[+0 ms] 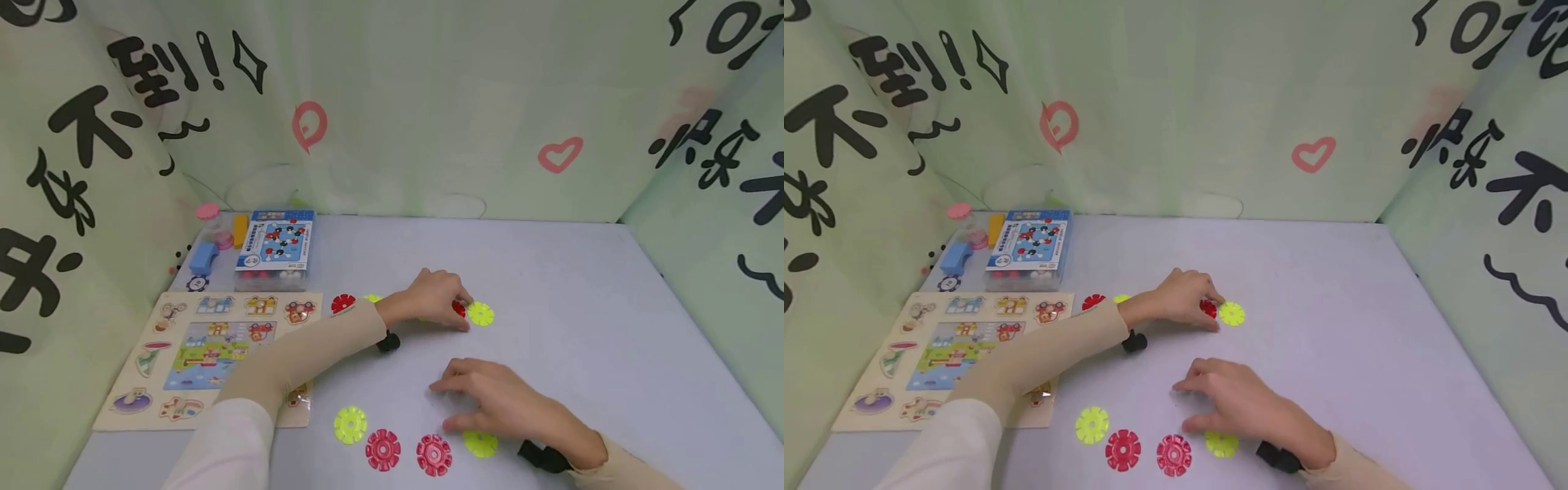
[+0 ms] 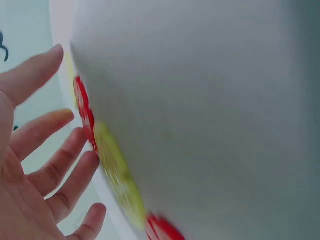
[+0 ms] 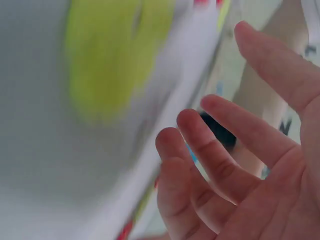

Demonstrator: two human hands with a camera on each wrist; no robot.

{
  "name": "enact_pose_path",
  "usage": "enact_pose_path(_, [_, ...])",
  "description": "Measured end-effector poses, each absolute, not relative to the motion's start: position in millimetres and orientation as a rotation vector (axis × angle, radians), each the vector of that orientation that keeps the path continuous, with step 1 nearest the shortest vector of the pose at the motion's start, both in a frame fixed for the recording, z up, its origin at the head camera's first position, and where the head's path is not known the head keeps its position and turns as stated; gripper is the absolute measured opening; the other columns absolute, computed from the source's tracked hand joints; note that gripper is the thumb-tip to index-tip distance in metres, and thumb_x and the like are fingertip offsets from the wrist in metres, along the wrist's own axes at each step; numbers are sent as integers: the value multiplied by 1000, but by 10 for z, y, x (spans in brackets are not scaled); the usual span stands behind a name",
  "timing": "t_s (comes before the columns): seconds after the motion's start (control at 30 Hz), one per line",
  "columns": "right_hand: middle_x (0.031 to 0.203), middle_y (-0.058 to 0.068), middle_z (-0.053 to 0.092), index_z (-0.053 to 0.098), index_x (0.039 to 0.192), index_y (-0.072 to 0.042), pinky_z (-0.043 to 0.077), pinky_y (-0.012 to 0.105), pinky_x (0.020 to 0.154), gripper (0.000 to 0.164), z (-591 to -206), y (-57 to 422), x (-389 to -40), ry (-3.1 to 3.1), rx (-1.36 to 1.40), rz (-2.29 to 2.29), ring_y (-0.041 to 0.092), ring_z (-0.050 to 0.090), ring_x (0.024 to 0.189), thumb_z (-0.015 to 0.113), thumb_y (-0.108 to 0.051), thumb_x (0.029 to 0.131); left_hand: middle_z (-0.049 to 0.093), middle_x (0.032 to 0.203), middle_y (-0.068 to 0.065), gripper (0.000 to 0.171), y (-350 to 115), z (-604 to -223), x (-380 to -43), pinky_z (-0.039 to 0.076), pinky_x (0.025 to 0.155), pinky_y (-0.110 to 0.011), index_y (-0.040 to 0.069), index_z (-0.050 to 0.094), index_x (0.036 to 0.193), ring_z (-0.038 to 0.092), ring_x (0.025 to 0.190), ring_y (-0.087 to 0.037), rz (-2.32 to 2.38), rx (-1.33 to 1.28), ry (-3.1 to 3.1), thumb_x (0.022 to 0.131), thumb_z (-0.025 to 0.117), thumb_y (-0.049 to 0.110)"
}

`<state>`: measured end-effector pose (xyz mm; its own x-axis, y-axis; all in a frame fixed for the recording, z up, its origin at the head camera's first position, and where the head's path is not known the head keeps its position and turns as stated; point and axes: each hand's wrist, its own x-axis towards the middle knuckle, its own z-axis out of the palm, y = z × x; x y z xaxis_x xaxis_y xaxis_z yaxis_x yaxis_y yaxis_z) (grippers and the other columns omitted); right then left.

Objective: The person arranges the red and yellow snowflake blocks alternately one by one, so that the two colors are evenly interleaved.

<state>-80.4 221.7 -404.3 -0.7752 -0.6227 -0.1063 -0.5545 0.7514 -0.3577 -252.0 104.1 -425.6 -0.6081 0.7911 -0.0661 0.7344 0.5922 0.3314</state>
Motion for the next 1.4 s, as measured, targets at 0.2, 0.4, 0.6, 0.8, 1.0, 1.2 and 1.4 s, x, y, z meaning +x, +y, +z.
enact_pose_path(0.2, [102,-13,55,68,114,-32,43,15,69,44,-4145,1937,-547,2628,-1195,-420,0,47,91,66,-59,79,64,99,19,51,1189,-4263,-2492,32,72,-31,40,65,118,49,81,-4,326,1239,2645,72,73,59])
enact_pose_path(0.4, [98,-11,54,71,109,-29,41,8,65,31,-4147,1866,-469,2635,-1288,-394,-1,45,86,69,-45,83,62,106,18,44,1263,-4255,-2465,34,74,-31,42,65,116,49,85,-4,289,1203,2673,75,73,55])
enact_pose_path(0.6, [103,-10,55,69,112,-26,47,11,73,40,-4114,1897,-462,2607,-1212,-399,0,47,91,72,-47,78,63,108,17,43,1253,-4218,-2463,34,74,-31,42,66,115,49,85,-3,291,1188,2683,75,73,54])
enact_pose_path(0.8, [103,-10,55,71,109,-23,47,15,78,46,-4103,1964,-500,2595,-1136,-455,-1,48,92,80,-45,71,63,109,16,44,1252,-4224,-2466,35,74,-31,41,66,116,51,87,-5,294,1196,2680,75,73,54])
enact_pose_path(1.0, [98,-12,57,70,101,-26,47,13,72,37,-4099,1956,-510,2580,-1123,-450,-4,48,87,82,-41,70,62,107,16,43,1265,-4238,-2452,34,74,-31,40,66,116,49,88,-6,306,1198,2665,75,73,53])
enact_pose_path(1.2, [95,-12,61,71,100,-27,47,10,68,31,-4083,1929,-504,2544,-1172,-476,-8,51,80,80,-34,71,61,105,15,43,1264,-4248,-2448,33,74,-31,40,66,116,48,86,-7,300,1190,2667,76,73,53])
enact_pose_path(1.4, [89,-14,62,72,99,-28,43,6,64,30,-4097,1931,-517,2574,-1231,-463,-11,48,74,80,-35,70,61,104,14,43,1257,-4236,-2441,33,74,-32,39,65,117,48,86,-7,294,1201,2678,76,72,53])
